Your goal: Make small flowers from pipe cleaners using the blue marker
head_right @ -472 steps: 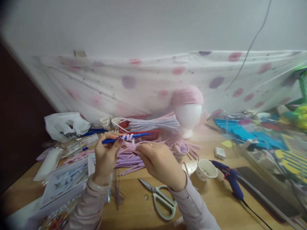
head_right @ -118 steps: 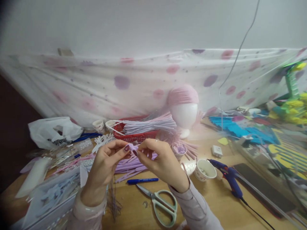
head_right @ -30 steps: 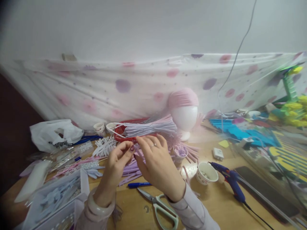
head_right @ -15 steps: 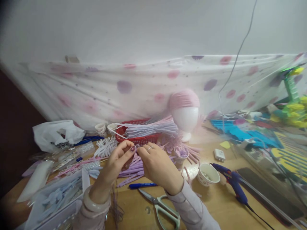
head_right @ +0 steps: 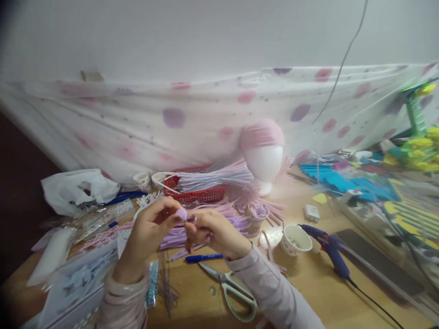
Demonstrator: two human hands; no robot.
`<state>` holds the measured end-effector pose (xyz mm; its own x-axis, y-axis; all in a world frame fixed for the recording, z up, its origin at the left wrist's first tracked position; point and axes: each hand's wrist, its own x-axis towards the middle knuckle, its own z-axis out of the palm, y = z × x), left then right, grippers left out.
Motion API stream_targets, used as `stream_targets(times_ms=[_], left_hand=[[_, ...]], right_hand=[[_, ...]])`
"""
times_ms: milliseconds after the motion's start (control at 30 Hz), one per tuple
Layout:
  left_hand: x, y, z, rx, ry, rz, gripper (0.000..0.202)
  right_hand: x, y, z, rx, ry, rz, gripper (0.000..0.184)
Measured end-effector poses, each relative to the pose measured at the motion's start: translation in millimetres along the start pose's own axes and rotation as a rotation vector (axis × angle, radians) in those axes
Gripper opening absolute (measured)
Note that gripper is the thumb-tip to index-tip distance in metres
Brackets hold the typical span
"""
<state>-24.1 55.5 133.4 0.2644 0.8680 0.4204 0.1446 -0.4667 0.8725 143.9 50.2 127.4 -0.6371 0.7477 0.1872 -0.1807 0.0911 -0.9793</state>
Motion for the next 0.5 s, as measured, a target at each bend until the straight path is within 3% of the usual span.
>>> stream_targets(times_ms=[100,167,267,367,500], left_hand=[[2,0,3.6,-0.025,-0.066,-0.176,0.041],[1,2,4.5,-0.038,-0.121,-0.24,0.039],[-3,8,2.6,-0.018,-0.181,-0.211,0.029],[-6,13,-0.6,0.133,-0.193,0.0,0.018],[-4,12,-1.7,0.283,-0.135,0.332,0.013]], right_hand=[[-5,-7,3,-0.674,0.204,-0.23,0.022],[-9,-11,7,-1.025,0.252,-0.364,0.021],[-13,-14,10,-1.167,0.256,-0.426,0.022],[-14,-12,9,-0.84,0.249,-0.284,0.023],[-7,-4,6,0.126,0.04,0.011,0.026]])
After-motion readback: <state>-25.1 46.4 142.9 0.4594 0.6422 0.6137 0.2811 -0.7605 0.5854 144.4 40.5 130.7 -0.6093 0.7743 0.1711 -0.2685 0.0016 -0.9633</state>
